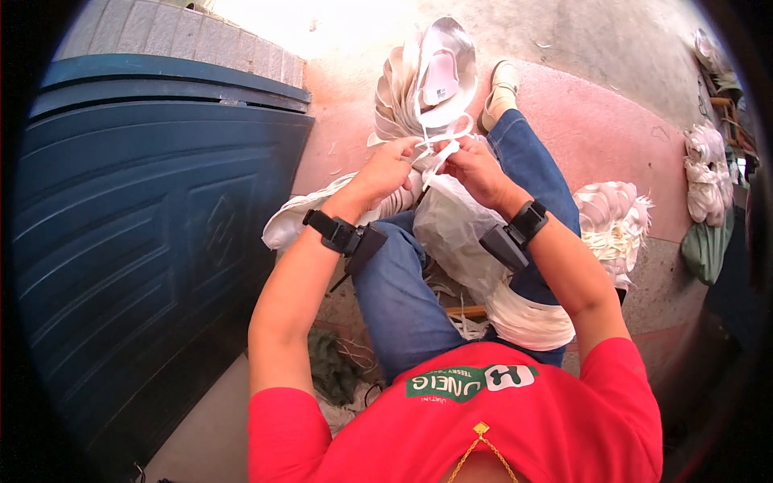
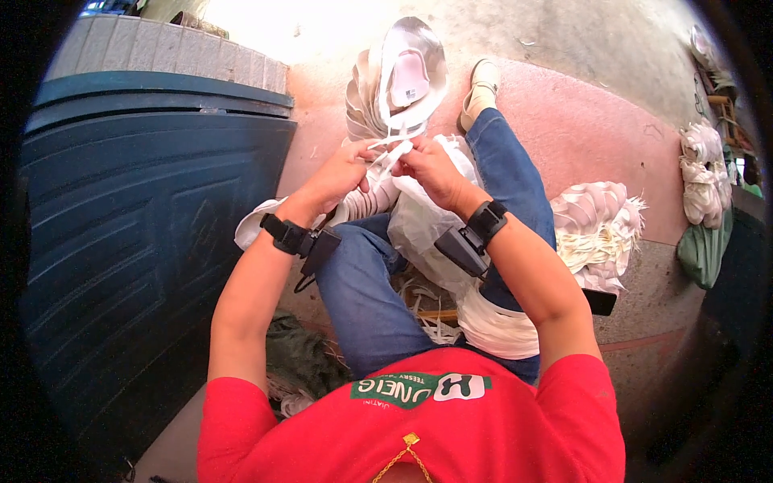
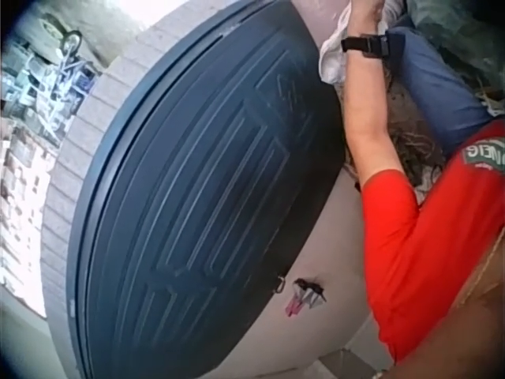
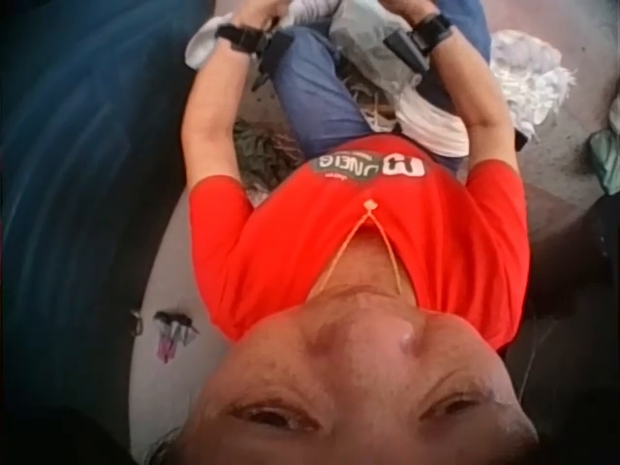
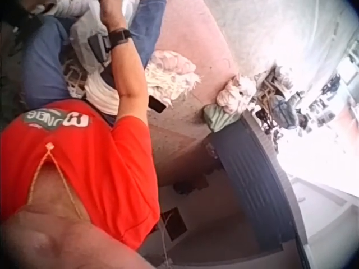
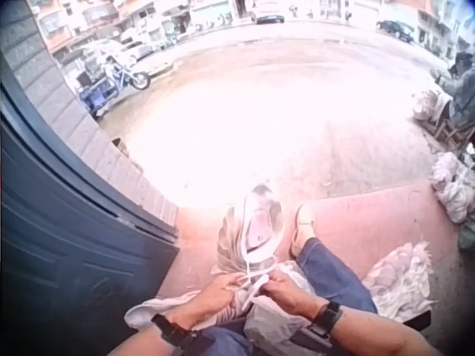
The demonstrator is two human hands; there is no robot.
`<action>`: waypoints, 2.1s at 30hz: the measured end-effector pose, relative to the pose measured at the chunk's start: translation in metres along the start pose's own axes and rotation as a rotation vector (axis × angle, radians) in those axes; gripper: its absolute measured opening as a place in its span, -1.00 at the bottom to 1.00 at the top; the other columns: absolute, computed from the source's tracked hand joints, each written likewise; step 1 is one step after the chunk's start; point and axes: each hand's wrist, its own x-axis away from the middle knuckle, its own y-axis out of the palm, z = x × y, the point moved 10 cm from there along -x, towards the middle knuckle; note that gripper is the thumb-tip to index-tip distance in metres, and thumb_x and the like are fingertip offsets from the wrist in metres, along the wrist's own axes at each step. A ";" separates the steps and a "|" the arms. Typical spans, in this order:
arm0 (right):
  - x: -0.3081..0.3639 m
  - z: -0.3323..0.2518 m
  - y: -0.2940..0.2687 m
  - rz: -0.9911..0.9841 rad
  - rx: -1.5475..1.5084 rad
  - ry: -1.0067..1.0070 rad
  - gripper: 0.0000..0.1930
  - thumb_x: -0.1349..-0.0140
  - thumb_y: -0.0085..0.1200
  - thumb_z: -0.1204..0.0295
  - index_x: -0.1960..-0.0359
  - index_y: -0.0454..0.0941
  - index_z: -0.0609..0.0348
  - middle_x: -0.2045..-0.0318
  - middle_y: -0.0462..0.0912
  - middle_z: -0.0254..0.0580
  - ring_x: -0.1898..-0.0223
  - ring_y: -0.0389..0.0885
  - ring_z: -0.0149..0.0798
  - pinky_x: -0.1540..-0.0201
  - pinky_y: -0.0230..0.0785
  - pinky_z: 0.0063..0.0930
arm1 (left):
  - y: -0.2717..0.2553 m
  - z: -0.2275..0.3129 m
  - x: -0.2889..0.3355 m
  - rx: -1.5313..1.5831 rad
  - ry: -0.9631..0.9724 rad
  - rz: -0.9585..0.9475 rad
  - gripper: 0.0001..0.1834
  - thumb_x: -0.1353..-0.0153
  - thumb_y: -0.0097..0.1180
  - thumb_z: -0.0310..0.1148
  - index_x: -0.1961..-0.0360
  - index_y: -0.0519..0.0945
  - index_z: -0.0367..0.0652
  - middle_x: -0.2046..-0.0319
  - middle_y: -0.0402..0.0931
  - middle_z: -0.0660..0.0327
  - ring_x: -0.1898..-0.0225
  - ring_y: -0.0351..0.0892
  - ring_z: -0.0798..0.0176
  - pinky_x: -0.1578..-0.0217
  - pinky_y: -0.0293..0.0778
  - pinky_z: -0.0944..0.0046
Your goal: The recorder is threading laces through the eyelets of shoe uppers.
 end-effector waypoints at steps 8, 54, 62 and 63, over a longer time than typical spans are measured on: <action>0.025 -0.028 0.006 0.012 0.372 0.040 -0.73 -0.17 -0.04 0.23 0.33 0.45 0.21 0.46 0.41 -0.36 0.37 0.36 -0.48 0.25 0.22 -0.62 | 0.016 0.019 -0.014 -0.198 0.049 -0.040 -0.65 -0.05 -0.16 -0.51 0.09 0.46 -0.17 0.49 0.49 0.17 0.59 0.42 0.37 0.54 0.37 0.37; 0.024 -0.048 -0.077 0.428 -0.070 -0.004 -0.83 -0.19 -0.11 0.37 0.26 0.44 0.15 0.31 0.51 -0.29 0.24 0.45 -0.39 0.23 0.31 -0.51 | -0.003 0.024 -0.020 0.148 0.198 0.269 -0.85 -0.10 -0.05 -0.45 0.33 0.46 -0.28 0.58 0.48 0.21 0.61 0.41 0.47 0.66 0.26 0.51; 0.013 -0.137 -0.084 0.318 -0.412 -0.471 -0.82 -0.21 -0.15 0.36 0.34 0.42 0.20 0.39 0.51 -0.18 0.36 0.48 -0.31 0.24 0.39 -0.43 | -0.001 0.026 -0.020 -0.031 0.149 0.355 -0.97 -0.05 0.03 -0.51 0.47 0.50 -0.24 0.64 0.41 0.33 0.64 0.33 0.51 0.63 0.26 0.51; 0.020 -0.133 -0.119 0.495 -0.545 -0.482 -0.84 -0.19 -0.13 0.38 0.34 0.42 0.21 0.39 0.50 -0.18 0.37 0.47 -0.29 0.24 0.39 -0.42 | -0.004 0.024 -0.019 0.080 0.135 0.387 -0.96 -0.03 0.05 -0.52 0.45 0.49 -0.23 0.62 0.42 0.32 0.64 0.34 0.50 0.65 0.25 0.52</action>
